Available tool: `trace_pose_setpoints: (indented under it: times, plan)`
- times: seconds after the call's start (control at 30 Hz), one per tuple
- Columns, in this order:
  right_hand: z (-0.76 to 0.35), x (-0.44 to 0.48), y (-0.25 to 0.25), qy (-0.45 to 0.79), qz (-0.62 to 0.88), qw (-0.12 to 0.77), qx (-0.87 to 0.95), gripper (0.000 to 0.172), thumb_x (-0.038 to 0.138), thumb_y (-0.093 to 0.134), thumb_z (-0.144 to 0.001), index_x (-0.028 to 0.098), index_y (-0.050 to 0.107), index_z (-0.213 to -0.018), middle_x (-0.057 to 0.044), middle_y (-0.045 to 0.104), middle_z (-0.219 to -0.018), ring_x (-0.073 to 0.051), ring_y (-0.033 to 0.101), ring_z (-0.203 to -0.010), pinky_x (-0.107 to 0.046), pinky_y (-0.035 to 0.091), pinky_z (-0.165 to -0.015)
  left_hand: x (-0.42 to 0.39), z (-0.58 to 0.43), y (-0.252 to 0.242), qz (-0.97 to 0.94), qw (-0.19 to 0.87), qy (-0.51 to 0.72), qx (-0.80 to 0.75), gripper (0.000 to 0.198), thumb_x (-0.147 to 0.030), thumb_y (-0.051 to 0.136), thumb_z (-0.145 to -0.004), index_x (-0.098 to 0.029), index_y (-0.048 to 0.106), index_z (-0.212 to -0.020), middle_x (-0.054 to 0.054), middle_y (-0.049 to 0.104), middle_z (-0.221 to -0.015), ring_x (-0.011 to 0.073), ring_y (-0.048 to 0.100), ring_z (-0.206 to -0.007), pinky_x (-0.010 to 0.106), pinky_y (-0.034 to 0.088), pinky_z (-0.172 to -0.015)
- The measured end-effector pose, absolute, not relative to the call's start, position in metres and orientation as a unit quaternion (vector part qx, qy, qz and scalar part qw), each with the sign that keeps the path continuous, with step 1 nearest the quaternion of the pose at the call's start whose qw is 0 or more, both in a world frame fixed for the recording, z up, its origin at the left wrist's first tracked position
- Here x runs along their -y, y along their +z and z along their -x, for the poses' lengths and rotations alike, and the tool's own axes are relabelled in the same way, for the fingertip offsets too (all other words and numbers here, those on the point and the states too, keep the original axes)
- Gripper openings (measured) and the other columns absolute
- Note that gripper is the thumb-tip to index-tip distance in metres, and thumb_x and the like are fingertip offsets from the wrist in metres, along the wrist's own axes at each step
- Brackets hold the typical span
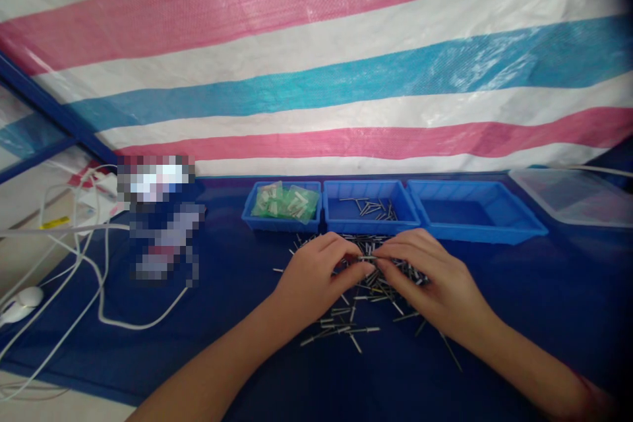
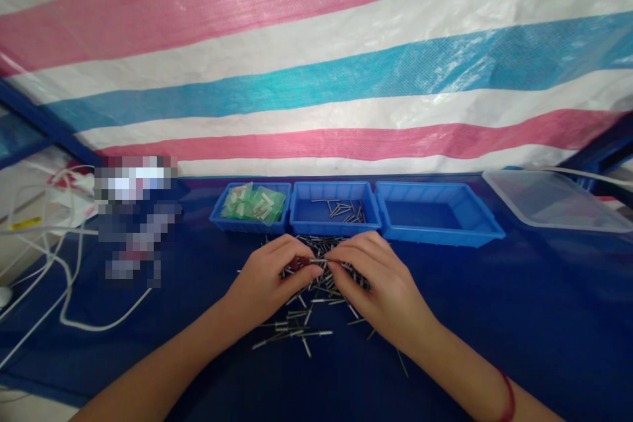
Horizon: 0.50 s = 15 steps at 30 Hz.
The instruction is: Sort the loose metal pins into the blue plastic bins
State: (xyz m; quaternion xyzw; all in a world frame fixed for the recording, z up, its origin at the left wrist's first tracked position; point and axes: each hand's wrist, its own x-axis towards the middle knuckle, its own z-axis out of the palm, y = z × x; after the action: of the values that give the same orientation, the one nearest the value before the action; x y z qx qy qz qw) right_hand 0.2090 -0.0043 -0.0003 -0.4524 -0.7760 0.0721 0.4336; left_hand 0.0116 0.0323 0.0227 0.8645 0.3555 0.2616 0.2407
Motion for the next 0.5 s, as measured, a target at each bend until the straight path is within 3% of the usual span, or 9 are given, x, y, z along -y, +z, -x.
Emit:
trace_pose_setpoints:
  times: [0.13, 0.27, 0.5]
  plan:
    - [-0.222, -0.014, -0.003, -0.055, 0.535, 0.413, 0.735, 0.011, 0.023, 0.057, -0.087, 0.021, 0.066, -0.092, -0.006, 0.070, -0.089, -0.024, 0.057, -0.089, -0.042, 0.042, -0.083, -0.039, -0.008, 0.021, -0.863, 0.174, 0.230, -0.415, 0.027, -0.035, 0.052, -0.091, -0.016, 0.058, -0.110, 0.004, 0.065, -0.091, 0.0167, 0.060, -0.082, 0.028, 0.046, -0.076]
    - [-0.232, -0.028, -0.008, -0.155, 0.610, 0.372, 0.682, 0.021, 0.032, 0.054, -0.089, 0.020, 0.068, -0.101, -0.008, 0.070, -0.094, -0.029, 0.052, -0.096, -0.045, 0.037, -0.081, -0.048, 0.000, 0.020, -0.883, 0.132, 0.176, -0.415, 0.020, -0.024, 0.046, -0.093, -0.017, 0.063, -0.100, 0.005, 0.065, -0.093, 0.0174, 0.060, -0.086, 0.029, 0.046, -0.079]
    - [-0.223, -0.012, -0.010, -0.089, 0.581, 0.383, 0.713, 0.024, 0.029, 0.055, -0.087, 0.021, 0.063, -0.108, -0.008, 0.068, -0.101, -0.027, 0.055, -0.097, -0.044, 0.040, -0.085, -0.048, 0.001, 0.019, -0.915, 0.078, 0.057, -0.391, 0.015, -0.029, 0.057, -0.085, -0.018, 0.067, -0.082, 0.003, 0.062, -0.083, 0.0172, 0.059, -0.077, 0.029, 0.043, -0.070]
